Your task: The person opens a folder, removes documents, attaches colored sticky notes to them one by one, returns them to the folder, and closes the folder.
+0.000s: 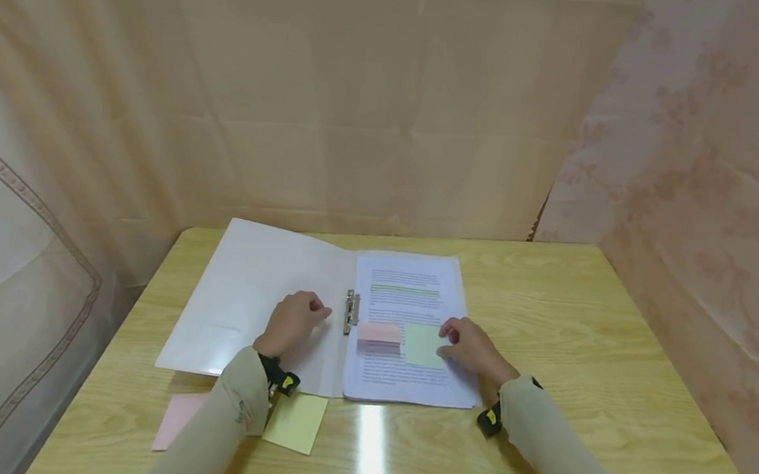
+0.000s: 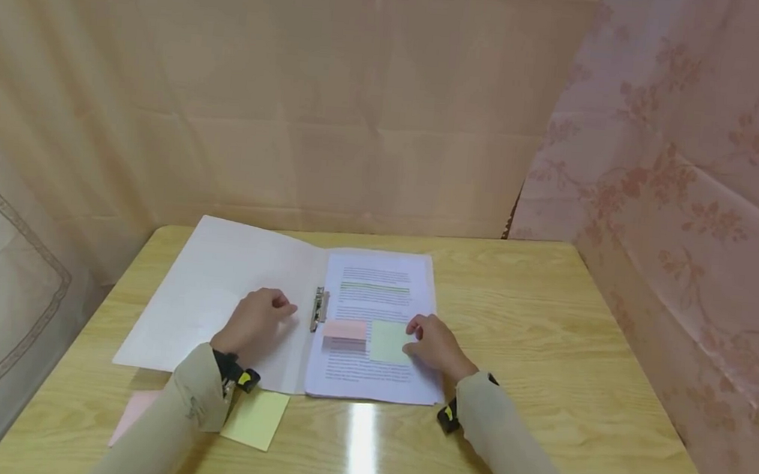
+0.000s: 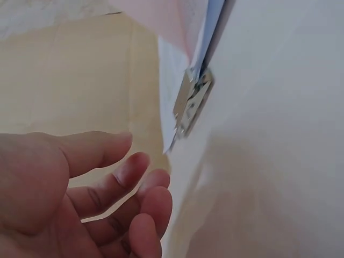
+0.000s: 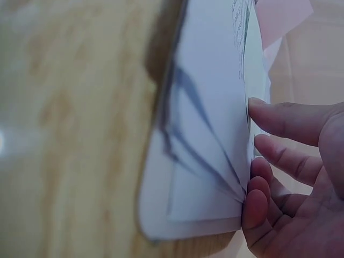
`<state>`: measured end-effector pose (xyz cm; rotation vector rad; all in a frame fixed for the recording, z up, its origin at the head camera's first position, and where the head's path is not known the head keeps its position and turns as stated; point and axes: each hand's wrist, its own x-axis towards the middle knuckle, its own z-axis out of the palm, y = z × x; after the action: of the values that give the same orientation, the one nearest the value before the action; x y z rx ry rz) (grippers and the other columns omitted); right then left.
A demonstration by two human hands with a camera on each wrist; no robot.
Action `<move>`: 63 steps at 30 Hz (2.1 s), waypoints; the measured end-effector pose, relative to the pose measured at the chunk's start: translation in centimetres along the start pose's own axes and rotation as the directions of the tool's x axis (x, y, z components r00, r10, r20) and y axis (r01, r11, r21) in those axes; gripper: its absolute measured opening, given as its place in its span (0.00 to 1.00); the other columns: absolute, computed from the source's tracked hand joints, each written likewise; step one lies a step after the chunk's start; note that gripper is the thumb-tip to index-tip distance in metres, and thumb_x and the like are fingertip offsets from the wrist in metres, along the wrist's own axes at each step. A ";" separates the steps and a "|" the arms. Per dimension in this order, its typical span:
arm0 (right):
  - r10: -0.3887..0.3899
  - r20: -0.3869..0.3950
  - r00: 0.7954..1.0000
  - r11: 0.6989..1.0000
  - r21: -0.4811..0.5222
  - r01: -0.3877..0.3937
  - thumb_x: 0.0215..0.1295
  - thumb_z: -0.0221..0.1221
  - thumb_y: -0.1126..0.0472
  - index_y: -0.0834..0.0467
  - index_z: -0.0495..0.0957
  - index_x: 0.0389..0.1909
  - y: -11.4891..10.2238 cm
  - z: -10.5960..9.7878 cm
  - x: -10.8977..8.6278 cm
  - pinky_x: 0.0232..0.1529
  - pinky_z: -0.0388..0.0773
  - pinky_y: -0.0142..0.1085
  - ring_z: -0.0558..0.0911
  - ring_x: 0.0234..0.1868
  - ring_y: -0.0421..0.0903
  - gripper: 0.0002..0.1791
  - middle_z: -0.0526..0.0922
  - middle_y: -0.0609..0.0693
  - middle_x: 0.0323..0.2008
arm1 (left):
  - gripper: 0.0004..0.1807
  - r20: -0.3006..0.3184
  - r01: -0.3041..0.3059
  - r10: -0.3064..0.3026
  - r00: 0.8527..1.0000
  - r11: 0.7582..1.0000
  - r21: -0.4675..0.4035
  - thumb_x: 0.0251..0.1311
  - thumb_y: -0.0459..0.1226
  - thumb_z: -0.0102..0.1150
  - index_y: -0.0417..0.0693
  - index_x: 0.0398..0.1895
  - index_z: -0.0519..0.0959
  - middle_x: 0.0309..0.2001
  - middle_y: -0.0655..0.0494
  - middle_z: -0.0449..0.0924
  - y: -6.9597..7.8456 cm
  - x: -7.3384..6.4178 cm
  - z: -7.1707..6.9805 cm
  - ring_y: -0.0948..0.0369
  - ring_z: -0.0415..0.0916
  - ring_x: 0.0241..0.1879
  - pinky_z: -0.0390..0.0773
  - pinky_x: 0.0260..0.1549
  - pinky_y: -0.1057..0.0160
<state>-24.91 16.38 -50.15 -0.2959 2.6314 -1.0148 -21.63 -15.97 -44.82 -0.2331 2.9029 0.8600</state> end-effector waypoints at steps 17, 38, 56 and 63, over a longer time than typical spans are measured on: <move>-0.051 -0.001 0.999 0.999 -0.016 0.051 0.56 0.67 0.64 0.59 0.77 0.38 0.5 0.4 0.4 0.34 0.64 0.36 0.69 0.33 0.47 0.11 0.71 0.52 0.32 | 0.13 -0.198 -0.018 0.026 0.980 0.999 0.043 0.64 0.41 0.58 0.37 0.38 0.82 0.39 0.41 0.83 -3.1 -0.3 -4.0 0.48 0.78 0.39 0.75 0.37 0.53; -0.060 -0.009 0.998 0.998 -0.020 0.059 0.55 0.67 0.64 0.58 0.77 0.37 0.6 0.4 0.4 0.34 0.64 0.36 0.69 0.32 0.46 0.11 0.72 0.51 0.31 | 0.33 -0.175 0.211 -0.192 0.966 0.972 0.099 0.68 0.44 0.47 0.28 0.67 0.60 0.61 0.22 0.63 -9.0 -1.9 -8.0 0.28 0.59 0.60 0.64 0.58 0.35; -0.052 -0.005 0.999 0.999 -0.017 0.052 0.55 0.68 0.63 0.58 0.77 0.38 0.2 0.4 0.2 0.35 0.65 0.36 0.70 0.33 0.47 0.11 0.71 0.51 0.32 | 0.38 -0.049 0.255 -0.256 0.966 0.967 -0.011 0.71 0.49 0.41 0.25 0.70 0.52 0.66 0.22 0.58 -12.3 -3.6 -10.4 0.31 0.60 0.64 0.64 0.61 0.36; -0.071 -0.009 0.997 0.997 -0.018 0.071 0.55 0.68 0.63 0.58 0.77 0.38 0.3 0.3 0.2 0.35 0.65 0.36 0.70 0.33 0.46 0.11 0.72 0.51 0.32 | 0.41 0.011 0.280 -0.285 0.958 0.935 -0.215 0.72 0.56 0.37 0.31 0.73 0.52 0.70 0.27 0.54 -13.4 -4.7 -12.2 0.34 0.54 0.69 0.58 0.65 0.36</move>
<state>-25.00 16.38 -50.65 -0.3922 2.6565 -1.0179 -15.31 -33.24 -41.11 -0.6639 2.6958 1.1186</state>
